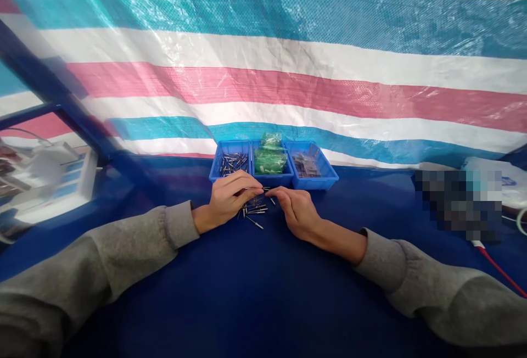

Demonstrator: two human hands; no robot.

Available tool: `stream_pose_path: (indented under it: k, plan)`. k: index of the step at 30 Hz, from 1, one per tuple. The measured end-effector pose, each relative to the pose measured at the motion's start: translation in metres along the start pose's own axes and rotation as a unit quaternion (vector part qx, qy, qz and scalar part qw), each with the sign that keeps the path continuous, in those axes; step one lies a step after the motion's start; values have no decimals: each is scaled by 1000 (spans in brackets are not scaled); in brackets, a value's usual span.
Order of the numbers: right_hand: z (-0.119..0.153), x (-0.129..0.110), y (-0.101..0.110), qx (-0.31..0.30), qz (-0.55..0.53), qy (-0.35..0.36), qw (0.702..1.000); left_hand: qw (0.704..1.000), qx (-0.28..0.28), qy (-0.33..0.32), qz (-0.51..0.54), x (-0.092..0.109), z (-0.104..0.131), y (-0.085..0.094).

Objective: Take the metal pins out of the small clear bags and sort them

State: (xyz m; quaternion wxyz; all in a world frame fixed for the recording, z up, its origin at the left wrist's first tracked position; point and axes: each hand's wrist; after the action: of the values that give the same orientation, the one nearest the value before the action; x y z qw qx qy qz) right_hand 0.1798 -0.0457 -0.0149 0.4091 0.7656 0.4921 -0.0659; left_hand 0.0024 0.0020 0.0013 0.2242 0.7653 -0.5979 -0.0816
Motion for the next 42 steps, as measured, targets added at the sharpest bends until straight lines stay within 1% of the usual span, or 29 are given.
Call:
stream_pose_path:
  k: [3, 5, 13, 18, 20, 24, 29, 31, 33, 34, 37, 38, 40, 42]
  plan:
    - [0, 1, -1, 1, -9, -18, 1000, 1000, -1, -1, -5, 1, -1, 1]
    - [1, 2, -2, 0, -6, -18, 1000, 1000, -2, 2, -8, 1, -1, 1]
    - [2, 0, -4, 35, 30, 42, 998, 1000, -8, 0, -4, 1, 0, -1]
    - [3, -5, -1, 89, 50, 60, 993, 998, -10, 52, -21, 0, 2, -1]
    - [3, -5, -1, 100, 52, 58, 992, 998, -21, 57, -30, 0, 1, 0]
    - [3, -4, -2, 95, 47, 59, 993, 999, -26, 37, -26, 1, -1, 1]
    - [2, 0, -5, 59, 43, 61, 995, 999, -26, -11, -19, 3, 1, 2]
    - [2, 1, -5, 49, 38, 54, 997, 1000, -19, -11, -22, 5, 0, 3]
    - [2, 1, -5, 43, 36, 44, 997, 999, 1, 14, -37, 6, -6, 5]
    - [2, 1, -5, 40, 34, 40, 998, 998, 11, 39, -55, 7, -11, 8]
    - [2, 0, -5, 31, 27, 35, 999, 984, 80, 116, -112, 6, -27, 15]
    - [2, 0, -5, 30, 24, 31, 999, 979, 87, 139, -121, 4, -32, 18]
    - [1, -1, -5, 29, 23, 21, 999, 975, 76, 173, -115, 1, -39, 21]
    - [1, -1, -5, 31, 25, 10, 999, 974, 58, 194, -99, -2, -40, 20]
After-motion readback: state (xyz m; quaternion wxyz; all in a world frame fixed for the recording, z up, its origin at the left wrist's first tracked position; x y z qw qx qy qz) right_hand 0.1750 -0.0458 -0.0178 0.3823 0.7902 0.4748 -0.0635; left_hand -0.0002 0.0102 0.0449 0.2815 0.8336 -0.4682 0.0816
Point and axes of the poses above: each hand's wrist, its own z-axis away from the middle knuckle, its own y-axis out of the back of the hand, x = y × z, and after that the axes turned 6 degrees about -z, right-handed
